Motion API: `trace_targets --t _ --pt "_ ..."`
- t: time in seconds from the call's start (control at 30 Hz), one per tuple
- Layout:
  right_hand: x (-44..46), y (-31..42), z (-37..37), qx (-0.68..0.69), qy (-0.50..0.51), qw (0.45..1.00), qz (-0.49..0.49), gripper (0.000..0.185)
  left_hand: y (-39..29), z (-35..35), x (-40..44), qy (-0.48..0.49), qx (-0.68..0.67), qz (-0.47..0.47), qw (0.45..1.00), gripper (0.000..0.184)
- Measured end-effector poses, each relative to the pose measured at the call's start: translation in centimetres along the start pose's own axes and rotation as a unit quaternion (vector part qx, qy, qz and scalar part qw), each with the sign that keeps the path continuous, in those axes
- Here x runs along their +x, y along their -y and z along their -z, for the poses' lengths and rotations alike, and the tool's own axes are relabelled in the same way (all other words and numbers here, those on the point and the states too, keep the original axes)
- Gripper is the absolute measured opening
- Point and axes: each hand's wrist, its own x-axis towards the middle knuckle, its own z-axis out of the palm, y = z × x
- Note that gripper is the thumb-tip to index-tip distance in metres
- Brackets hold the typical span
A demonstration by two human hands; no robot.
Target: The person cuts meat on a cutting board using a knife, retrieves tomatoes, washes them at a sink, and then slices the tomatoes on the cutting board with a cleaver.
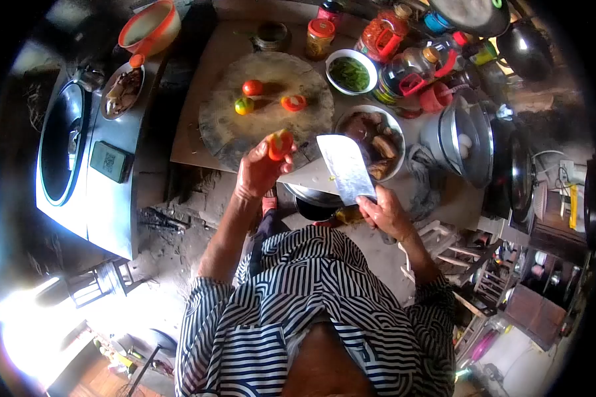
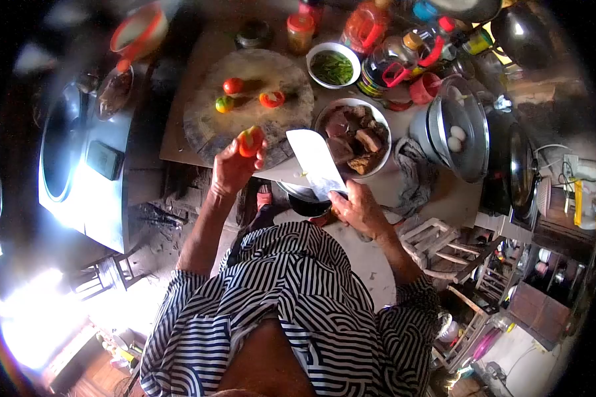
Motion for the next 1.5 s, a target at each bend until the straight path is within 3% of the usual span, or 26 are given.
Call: trace_targets --t 0.07,0.13,0.23,0.37,0.43,0.5,0.57,0.63,0.7,0.73,0.77,0.83,0.9,0.97,1.07,1.17,1.27,1.5 --pt "0.1 -0.5 -1.2 0.140 0.027 0.988 -0.061 0.015 0.9 -2.1 -1.5 0.002 0.021 -0.002 1.000 0.056" --pt "0.3 -1.1 -2.3 0.166 0.058 0.980 -0.097 0.014 1.9 -4.1 -2.7 0.025 0.040 0.016 0.999 0.051" --pt "0.3 -2.2 -3.3 0.187 0.104 0.971 -0.109 0.025 4.3 -4.7 -3.3 0.023 0.177 0.055 0.982 0.048" --pt "-1.3 -3.8 -2.3 0.185 0.127 0.964 -0.141 0.027 6.4 -3.2 -3.9 -0.046 0.109 0.176 0.977 0.061" --pt "-2.3 -4.4 -1.2 0.223 0.143 0.951 -0.160 0.024 8.6 -1.6 -3.8 -0.057 0.056 0.187 0.979 0.054" --pt "-3.3 -5.7 0.0 0.180 0.117 0.964 -0.157 0.020 9.9 1.0 -3.8 -0.083 0.155 0.228 0.958 0.047" --pt "-4.2 -4.0 1.4 0.157 0.079 0.965 -0.196 0.018 11.0 2.1 -3.7 -0.084 0.364 0.206 0.904 0.045" --pt "-4.4 -5.4 2.0 0.141 0.036 0.971 -0.191 0.016 10.3 1.4 -4.3 -0.076 0.360 0.208 0.906 0.044" --pt "-4.2 -5.2 2.0 0.122 0.014 0.978 -0.171 0.017 8.6 0.2 -3.7 -0.075 0.459 0.080 0.882 0.040" --pt "-4.1 -5.0 1.7 0.123 0.012 0.977 -0.172 0.017 7.1 -0.1 -2.8 -0.053 0.590 -0.043 0.805 0.042" --pt "-3.6 -4.7 1.2 0.118 0.010 0.983 -0.138 0.017 6.2 0.2 -1.9 -0.134 0.671 -0.102 0.722 0.042" --pt "-2.7 -3.3 0.3 0.131 0.028 0.984 -0.117 0.019 2.9 0.0 0.2 -0.147 0.729 -0.263 0.614 0.035" --pt "-1.3 -2.3 -1.1 0.114 0.023 0.990 -0.075 0.021 0.0 0.3 2.0 -0.138 0.804 -0.242 0.526 0.030" --pt "0.1 -1.6 -2.0 0.122 0.029 0.990 -0.063 0.023 -1.7 1.9 3.4 -0.072 0.836 -0.264 0.476 0.029" --pt "1.8 0.2 -2.6 0.103 0.039 0.993 -0.051 0.025 -3.1 3.8 4.1 -0.019 0.844 -0.217 0.491 0.031" --pt "3.0 1.7 -2.6 0.105 0.042 0.993 -0.022 0.023 -3.5 5.0 4.2 -0.009 0.823 -0.256 0.507 0.034" --pt "4.3 2.0 -2.9 0.076 0.053 0.995 -0.021 0.030 -3.7 5.5 4.1 0.017 0.834 -0.233 0.499 0.037" --pt "6.1 0.9 -3.6 0.044 0.052 0.997 -0.039 0.020 -2.5 5.7 4.7 -0.031 0.854 -0.224 0.469 0.039"
